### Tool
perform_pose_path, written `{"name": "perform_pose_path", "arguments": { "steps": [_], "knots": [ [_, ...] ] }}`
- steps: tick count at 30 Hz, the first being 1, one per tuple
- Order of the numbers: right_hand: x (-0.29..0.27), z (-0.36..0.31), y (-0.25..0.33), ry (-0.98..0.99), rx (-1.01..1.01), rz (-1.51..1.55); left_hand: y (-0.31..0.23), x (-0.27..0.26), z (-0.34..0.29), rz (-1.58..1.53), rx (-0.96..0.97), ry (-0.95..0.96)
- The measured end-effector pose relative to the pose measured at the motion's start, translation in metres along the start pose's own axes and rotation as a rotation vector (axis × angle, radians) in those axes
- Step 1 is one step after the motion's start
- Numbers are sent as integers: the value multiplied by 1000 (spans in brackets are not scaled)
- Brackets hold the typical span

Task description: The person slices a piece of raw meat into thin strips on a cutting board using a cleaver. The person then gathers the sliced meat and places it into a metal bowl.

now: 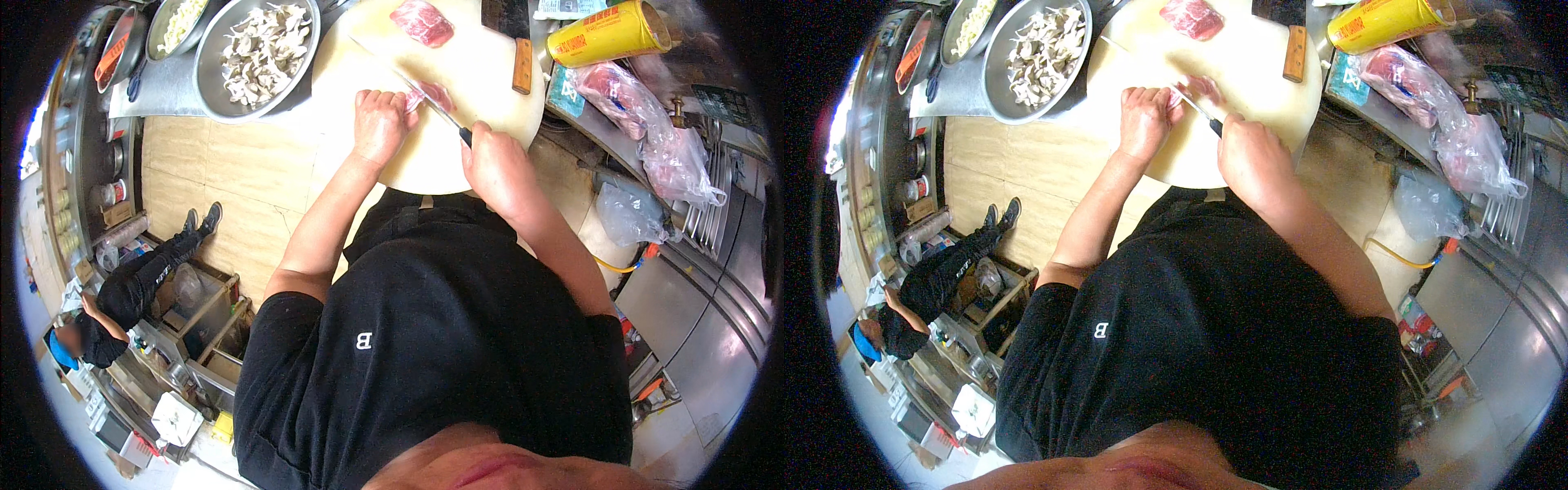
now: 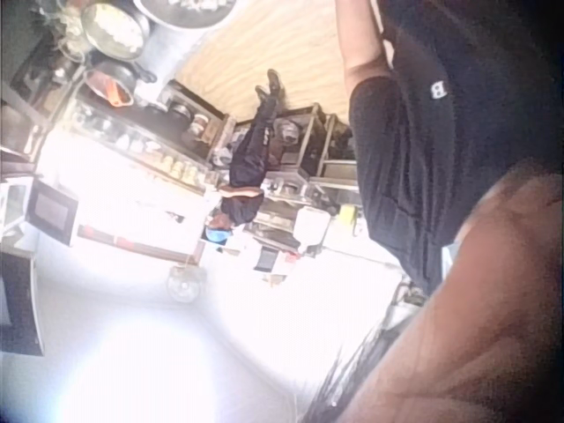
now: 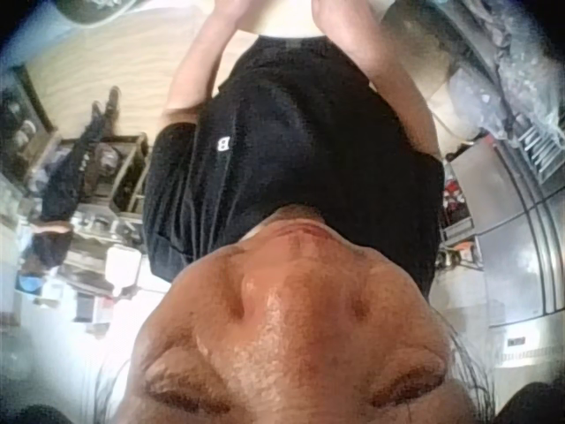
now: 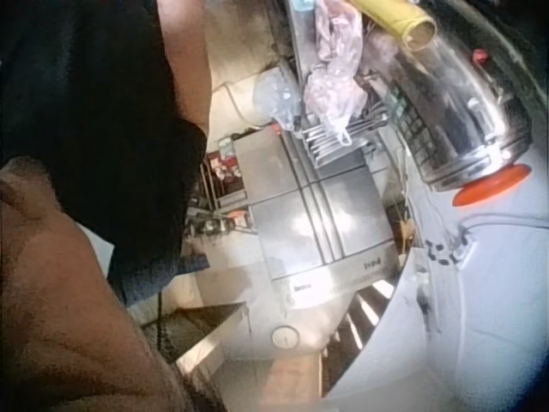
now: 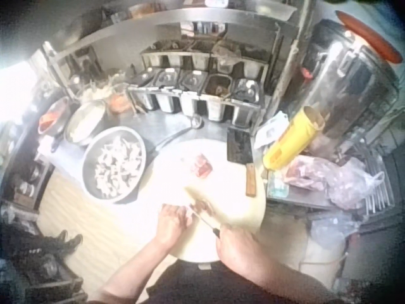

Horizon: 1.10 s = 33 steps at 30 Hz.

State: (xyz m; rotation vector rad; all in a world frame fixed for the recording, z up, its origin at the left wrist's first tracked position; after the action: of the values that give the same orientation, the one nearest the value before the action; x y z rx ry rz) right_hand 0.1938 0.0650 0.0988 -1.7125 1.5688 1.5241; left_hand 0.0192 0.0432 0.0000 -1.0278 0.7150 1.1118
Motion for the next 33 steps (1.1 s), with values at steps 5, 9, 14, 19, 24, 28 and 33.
{"name": "perform_pose_path", "arguments": {
  "steps": [5, 9, 14, 19, 24, 28, 33],
  "knots": [
    [-5, 16, 9, 5, -56, 45, -3, -1, -2, 7, -21, 24],
    [1, 36, 12, 14, -79, 44, -4, 0, -2, 5, -7, 11],
    [12, 68, 24, -17, -155, 97, -3, 3, -3, 0, 10, -20],
    [13, 81, 22, 132, 17, 172, 0, -1, 0, -43, -14, -1],
    [13, 35, -7, 56, -43, 82, 4, 1, 0, -80, -23, -10],
    [33, 67, 5, 31, -55, 145, 3, 6, -1, -58, -4, 33],
    [44, 100, 22, 112, -31, 116, 6, 2, 1, -53, -63, 80]
  ]
}}
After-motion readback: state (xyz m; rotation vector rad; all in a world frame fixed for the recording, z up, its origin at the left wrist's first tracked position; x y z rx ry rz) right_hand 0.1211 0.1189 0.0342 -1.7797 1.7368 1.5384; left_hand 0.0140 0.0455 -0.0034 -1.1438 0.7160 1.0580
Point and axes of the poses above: each hand's wrist, its own z-axis towards the middle knuckle, its own x-axis out of the palm, y = z × x, the point moved 4 cm from there along z, towards the middle knuckle, and after that the axes turned 2 degrees about -y, right-handed, at the moved point
